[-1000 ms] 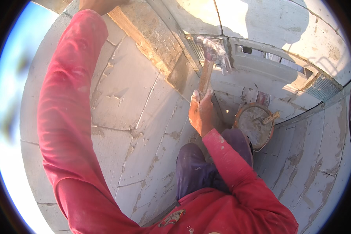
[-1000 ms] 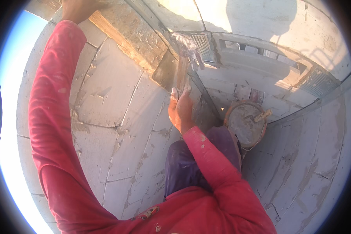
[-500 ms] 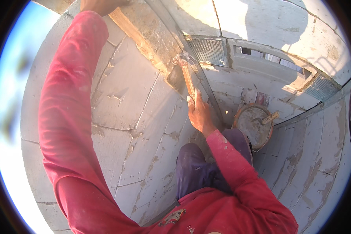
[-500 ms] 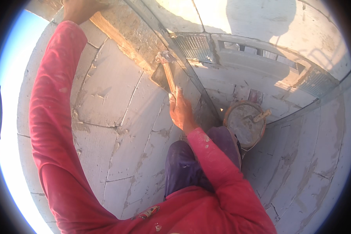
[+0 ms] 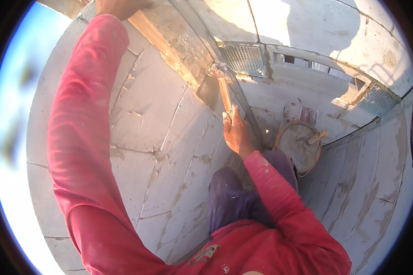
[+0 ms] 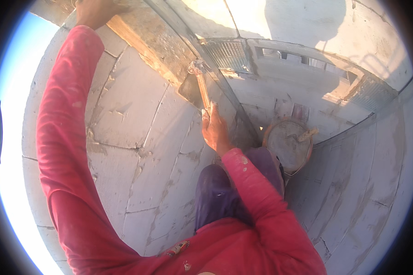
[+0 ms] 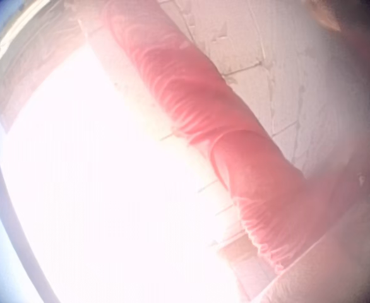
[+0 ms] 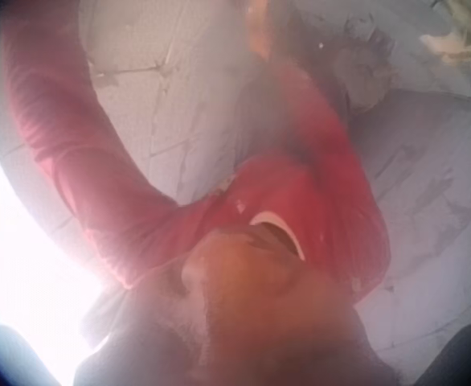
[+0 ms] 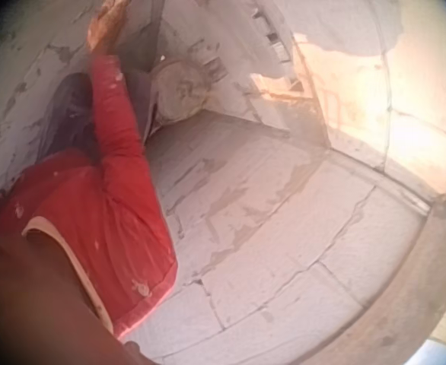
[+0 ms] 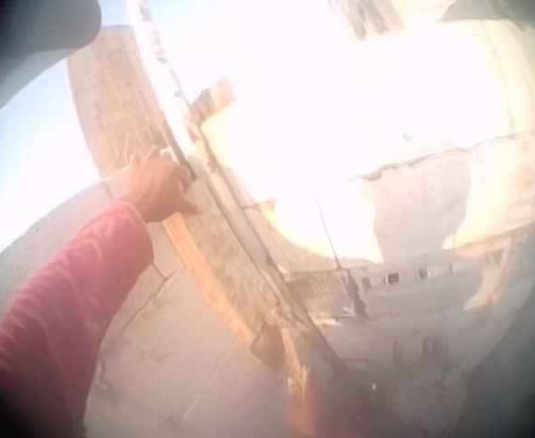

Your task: The person installs white tiles on a wall using a hammer and trowel. They place tiles, tap them into position, and apply mortar between tiles. The person also retrieves nails from a bucket and uses a trowel to spread mortar.

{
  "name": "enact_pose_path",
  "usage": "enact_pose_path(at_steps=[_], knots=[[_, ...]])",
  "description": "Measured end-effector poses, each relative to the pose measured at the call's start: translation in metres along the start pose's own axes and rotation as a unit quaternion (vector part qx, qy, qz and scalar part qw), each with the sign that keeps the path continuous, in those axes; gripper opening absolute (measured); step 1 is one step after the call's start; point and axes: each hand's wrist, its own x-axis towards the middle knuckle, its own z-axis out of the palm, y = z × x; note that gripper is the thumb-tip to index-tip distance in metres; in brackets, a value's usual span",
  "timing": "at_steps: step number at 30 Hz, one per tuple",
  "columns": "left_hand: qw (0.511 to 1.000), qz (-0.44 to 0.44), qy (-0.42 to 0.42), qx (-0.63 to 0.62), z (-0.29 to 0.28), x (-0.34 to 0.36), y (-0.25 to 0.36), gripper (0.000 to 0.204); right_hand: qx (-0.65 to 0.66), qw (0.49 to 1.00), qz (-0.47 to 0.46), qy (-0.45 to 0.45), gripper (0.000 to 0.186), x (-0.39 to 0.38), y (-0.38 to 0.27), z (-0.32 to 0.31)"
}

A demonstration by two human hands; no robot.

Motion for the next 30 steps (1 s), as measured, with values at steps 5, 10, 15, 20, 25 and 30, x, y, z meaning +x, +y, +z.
enact_pose_path(at_steps=[5,10,15,20,25,30], knots=[[1.000,-0.001,-0.002,-0.017,0.003,-0.005,-0.007,0.040,0.068,0.993,-0.016,0.093,0.048,-0.004,-0.027,-0.016],[1.000,0.005,-0.003,-0.023,-0.003,0.002,-0.002,0.039,0.044,0.996,0.015,0.073,0.047,0.005,-0.013,-0.001],[1.000,0.011,0.015,-0.015,0.005,0.001,-0.009,0.038,0.017,1.000,0.010,-0.001,0.041,-0.007,-0.001,-0.003],[1.000,0.010,-0.008,-0.029,-0.001,-0.002,-0.007,0.039,0.104,0.989,0.069,0.074,0.042,0.003,-0.040,-0.011],[1.000,0.006,-0.002,-0.024,-0.003,0.000,-0.002,0.040,-0.013,0.996,0.063,-0.068,0.044,0.000,-0.002,0.003],[1.000,0.007,0.016,-0.012,0.004,-0.002,-0.009,0.042,0.042,0.999,-0.005,0.021,0.048,-0.005,-0.012,-0.001]])
